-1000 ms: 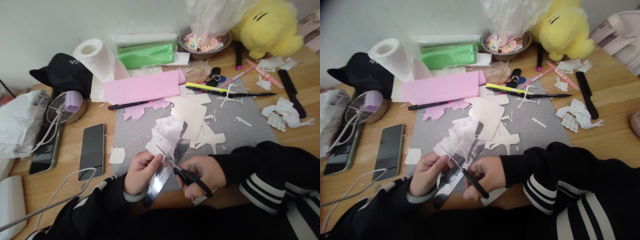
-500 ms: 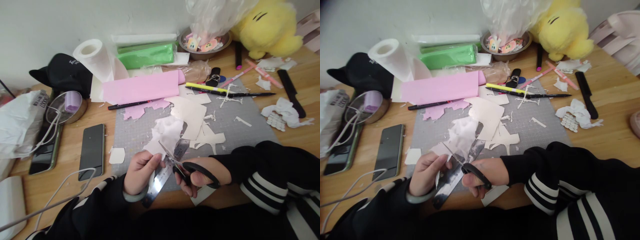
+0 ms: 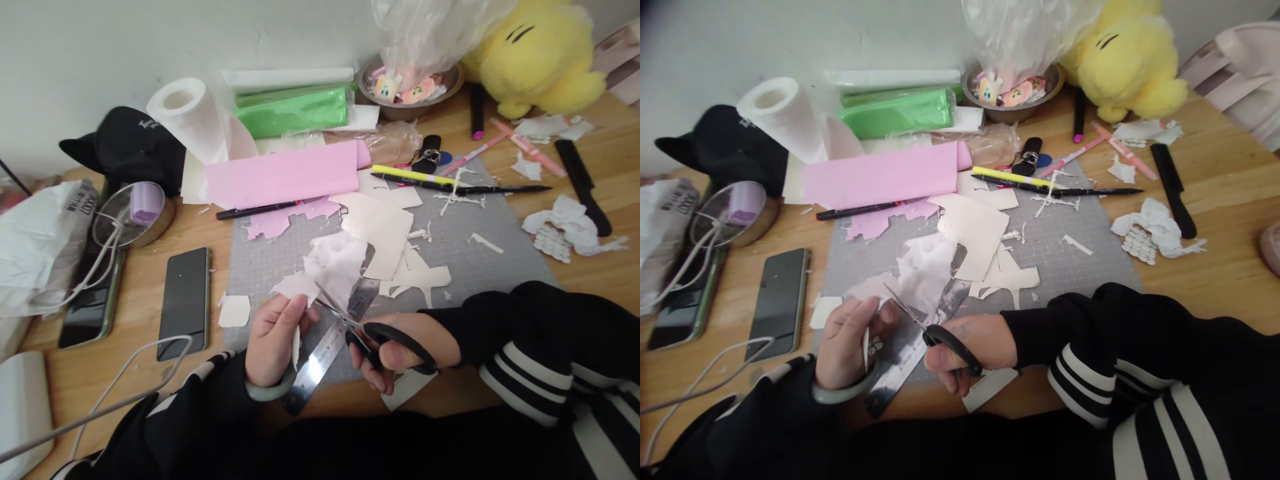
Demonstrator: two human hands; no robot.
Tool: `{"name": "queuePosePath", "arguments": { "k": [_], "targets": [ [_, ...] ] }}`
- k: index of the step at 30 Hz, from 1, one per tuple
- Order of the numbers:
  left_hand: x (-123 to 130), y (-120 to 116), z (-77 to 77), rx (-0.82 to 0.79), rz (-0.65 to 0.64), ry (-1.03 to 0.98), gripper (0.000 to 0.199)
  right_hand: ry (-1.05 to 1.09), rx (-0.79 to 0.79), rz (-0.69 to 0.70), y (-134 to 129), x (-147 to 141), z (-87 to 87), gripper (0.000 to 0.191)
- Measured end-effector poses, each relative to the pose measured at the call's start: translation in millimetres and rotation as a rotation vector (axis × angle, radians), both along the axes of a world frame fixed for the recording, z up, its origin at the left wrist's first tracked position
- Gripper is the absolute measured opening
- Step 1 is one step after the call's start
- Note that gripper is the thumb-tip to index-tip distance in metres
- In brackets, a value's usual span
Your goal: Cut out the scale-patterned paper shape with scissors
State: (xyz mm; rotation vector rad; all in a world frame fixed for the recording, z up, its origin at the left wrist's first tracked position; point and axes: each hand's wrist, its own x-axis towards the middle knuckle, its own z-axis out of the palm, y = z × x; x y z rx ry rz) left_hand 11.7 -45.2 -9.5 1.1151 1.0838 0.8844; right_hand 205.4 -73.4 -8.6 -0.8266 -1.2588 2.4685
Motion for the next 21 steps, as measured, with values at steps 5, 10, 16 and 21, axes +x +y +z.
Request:
{"name": "queuePosePath", "arguments": {
  "k": [5, 10, 16, 21],
  "targets": [
    [-1.5, 1.3, 0.1, 0.094, -0.031, 0.113, 0.036, -0.02, -0.01, 0.008, 0.6, -0.3, 2.7, 0.079],
    [-3.5, 3.5, 3.4, 0.187, -0.192, 0.22, 0.04, -0.053, -0.076, 0.013, 1.2, -0.7, 6.0, 0.077],
    [-2.1, 4.3, 5.7, 0.181, -0.232, 0.247, 0.04, -0.082, -0.133, -0.044, -4.2, 1.4, -1.2, 0.053],
    [0.1, 3.1, 8.0, 0.133, -0.215, 0.231, 0.043, -0.115, -0.129, -0.019, -2.2, 2.2, 0.4, 0.036]
  ]
}}
